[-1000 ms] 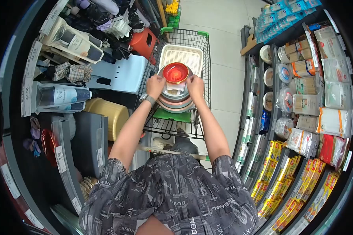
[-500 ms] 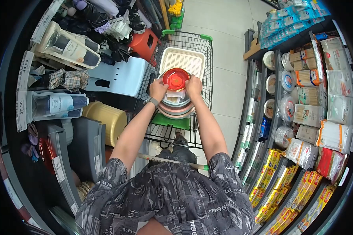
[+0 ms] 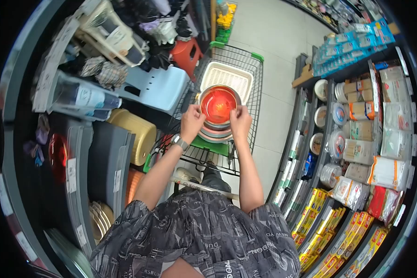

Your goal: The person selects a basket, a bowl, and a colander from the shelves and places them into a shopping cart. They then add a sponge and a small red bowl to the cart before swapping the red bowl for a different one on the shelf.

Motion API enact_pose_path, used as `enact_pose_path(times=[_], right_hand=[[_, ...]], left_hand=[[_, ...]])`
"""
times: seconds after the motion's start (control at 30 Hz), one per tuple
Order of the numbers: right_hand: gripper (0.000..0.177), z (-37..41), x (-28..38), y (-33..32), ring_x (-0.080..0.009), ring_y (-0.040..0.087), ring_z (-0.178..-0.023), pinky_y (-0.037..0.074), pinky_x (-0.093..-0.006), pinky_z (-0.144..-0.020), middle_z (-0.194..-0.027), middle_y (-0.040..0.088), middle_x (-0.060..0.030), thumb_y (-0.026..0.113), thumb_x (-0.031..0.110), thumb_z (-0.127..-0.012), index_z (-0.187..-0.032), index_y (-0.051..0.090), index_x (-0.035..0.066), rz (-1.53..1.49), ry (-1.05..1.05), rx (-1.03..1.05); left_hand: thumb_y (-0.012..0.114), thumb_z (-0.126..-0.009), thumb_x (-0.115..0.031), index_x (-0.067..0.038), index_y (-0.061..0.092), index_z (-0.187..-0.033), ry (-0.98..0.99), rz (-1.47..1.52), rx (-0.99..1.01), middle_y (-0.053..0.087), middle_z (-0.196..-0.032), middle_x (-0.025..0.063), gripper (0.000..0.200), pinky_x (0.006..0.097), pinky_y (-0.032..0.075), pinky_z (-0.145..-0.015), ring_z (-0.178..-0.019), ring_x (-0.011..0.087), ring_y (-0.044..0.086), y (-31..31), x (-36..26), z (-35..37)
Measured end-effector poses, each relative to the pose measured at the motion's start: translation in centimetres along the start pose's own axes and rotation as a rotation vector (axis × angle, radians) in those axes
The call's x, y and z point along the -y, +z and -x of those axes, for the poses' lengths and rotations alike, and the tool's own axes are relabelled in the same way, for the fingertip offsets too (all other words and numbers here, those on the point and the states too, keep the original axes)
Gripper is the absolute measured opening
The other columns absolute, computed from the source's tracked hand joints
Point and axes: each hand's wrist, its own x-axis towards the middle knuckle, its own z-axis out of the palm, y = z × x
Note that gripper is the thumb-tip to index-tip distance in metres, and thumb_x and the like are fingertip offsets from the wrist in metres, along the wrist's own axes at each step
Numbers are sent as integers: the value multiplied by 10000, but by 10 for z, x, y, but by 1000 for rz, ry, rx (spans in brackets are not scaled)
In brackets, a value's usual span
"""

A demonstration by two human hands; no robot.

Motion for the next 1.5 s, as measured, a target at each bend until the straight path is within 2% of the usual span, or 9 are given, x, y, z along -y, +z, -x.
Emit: enact_pose_path(times=[0.33,0.5,0.77,0.83,0.9,0.93,1.07,1.43,1.5], right_hand=[[38,96,77,1,-28,497,-608,420,-207,-565,-653,532,28,632,7,-918,-936,606,-15,-282,-94,135],[64,97,191,11,-3,434,-583,325,-196,-524,-654,486,74,667,34,-949,-950,614,-2,-473,-374,256],[122,129,371,45,-1,553,-676,440,-194,-583,-728,656,19,681,89,-978,-1021,671,-25,-727,-505,649],[150,129,399,71,-44,572,-583,454,-239,-556,-657,669,-49,703,113,-945,-961,675,-33,-655,-634,656],[156,126,424,98,-243,672,-575,506,-346,-575,-661,677,-150,702,136,-903,-917,695,-20,-564,-788,639],[163,124,435,108,-294,685,-620,526,-382,-610,-676,680,-171,699,142,-884,-901,703,-20,-494,-837,651],[185,123,454,136,-401,699,-745,566,-478,-727,-712,678,-226,688,156,-815,-839,717,-26,-275,-1023,625],[177,123,462,137,-412,706,-843,578,-483,-807,-848,717,-226,717,165,-774,-824,740,-3,159,-1153,652],[184,122,465,135,-400,706,-846,575,-476,-814,-832,717,-216,727,185,-781,-834,756,11,175,-1162,665]], left_hand=[[693,-917,-63,18,570,-1256,-6,171,-180,647,-708,72,369,326,516,-565,-582,170,641,-121,-43,113],[717,-908,-31,21,556,-1343,178,114,-462,638,-705,53,467,278,513,-533,-561,127,631,-210,-100,139],[688,-930,-13,44,602,-1333,194,-191,-969,658,-718,22,416,222,483,-578,-608,44,581,-346,-193,182],[669,-949,-65,57,617,-1306,73,-155,-1016,661,-690,37,381,231,489,-586,-613,50,594,-370,-197,179],[667,-930,-114,42,652,-1246,-31,-279,-1042,671,-687,108,353,310,519,-564,-564,177,663,-392,-198,177],[659,-911,-153,46,676,-1178,-156,-290,-1015,683,-702,139,333,375,545,-648,-621,274,684,-402,-196,174],[662,-861,-185,39,673,-1014,-229,-595,-949,697,-857,214,271,502,527,-830,-861,414,656,-420,-175,165],[678,-853,-216,27,674,-962,-322,-712,-920,698,-940,235,266,491,552,-836,-917,411,672,-420,-157,164],[703,-827,-213,27,715,-1105,-324,-804,-921,723,-868,194,368,431,560,-827,-862,351,706,-422,-152,163]])
